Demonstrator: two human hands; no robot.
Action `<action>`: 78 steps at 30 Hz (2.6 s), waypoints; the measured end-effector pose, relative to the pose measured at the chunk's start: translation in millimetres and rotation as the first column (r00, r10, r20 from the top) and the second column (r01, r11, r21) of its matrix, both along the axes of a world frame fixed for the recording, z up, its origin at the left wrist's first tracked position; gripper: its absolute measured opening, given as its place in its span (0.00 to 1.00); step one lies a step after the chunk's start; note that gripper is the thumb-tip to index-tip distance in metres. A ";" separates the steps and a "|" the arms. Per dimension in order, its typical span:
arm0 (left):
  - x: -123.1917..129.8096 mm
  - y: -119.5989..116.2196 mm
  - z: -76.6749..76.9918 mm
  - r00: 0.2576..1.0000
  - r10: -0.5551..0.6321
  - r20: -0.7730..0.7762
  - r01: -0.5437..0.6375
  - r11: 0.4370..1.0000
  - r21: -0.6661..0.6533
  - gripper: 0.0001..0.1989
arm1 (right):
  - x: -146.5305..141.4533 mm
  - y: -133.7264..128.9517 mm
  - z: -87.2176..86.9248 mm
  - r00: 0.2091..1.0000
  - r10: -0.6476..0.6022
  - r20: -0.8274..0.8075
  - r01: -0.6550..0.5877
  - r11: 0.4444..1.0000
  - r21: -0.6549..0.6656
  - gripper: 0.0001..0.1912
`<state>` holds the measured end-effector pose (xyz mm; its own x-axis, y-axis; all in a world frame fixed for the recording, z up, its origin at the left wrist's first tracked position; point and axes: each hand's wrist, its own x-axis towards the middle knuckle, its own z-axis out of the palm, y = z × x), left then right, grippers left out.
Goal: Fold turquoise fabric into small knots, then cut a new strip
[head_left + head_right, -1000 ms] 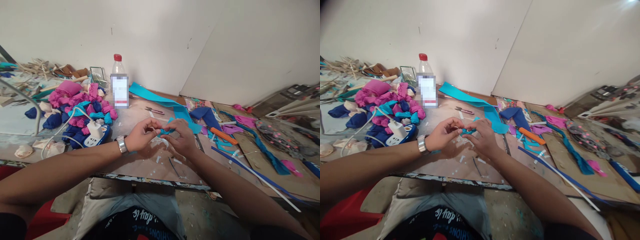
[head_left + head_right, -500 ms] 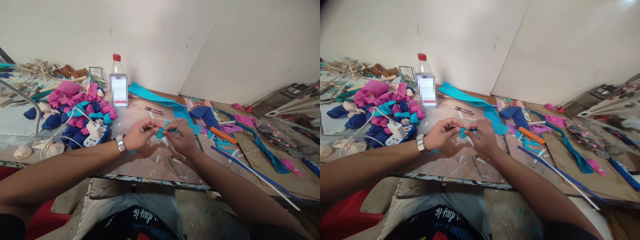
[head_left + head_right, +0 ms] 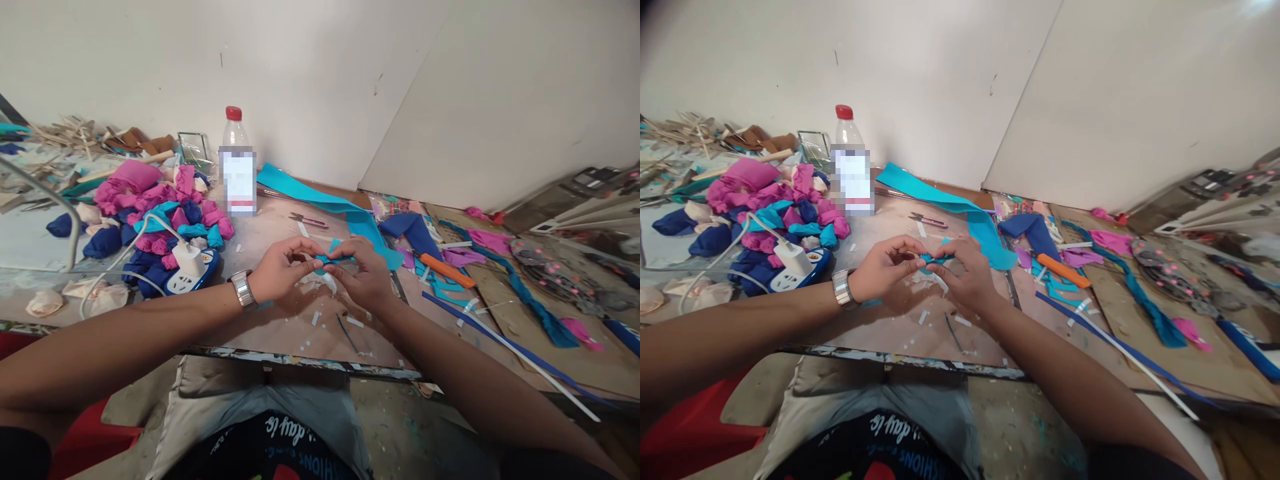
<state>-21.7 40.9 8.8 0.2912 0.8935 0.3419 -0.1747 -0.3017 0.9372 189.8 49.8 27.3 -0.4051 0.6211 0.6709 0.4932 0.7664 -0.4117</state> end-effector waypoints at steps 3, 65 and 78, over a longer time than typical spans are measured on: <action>-0.3 0.9 0.7 1.000 0.022 0.019 -0.022 1.000 -0.019 0.17 | -0.4 -1.0 0.8 1.000 0.024 -0.005 -0.024 0.999 0.028 0.07; -0.4 -2.8 -3.9 0.993 0.017 -0.118 -0.004 0.994 0.107 0.15 | -2.3 -1.2 3.3 0.999 0.006 0.047 -0.009 0.997 0.073 0.05; -3.2 -5.1 -5.0 0.970 0.025 -0.244 0.055 0.946 0.319 0.18 | -1.8 -0.1 3.0 0.999 -0.022 0.031 0.021 0.999 0.033 0.14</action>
<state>-24.9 35.8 3.8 0.4133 0.7425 0.5271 0.0376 -0.5923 0.8049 188.0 49.7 30.2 -0.4128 0.6076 0.6785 0.5219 0.7683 -0.3705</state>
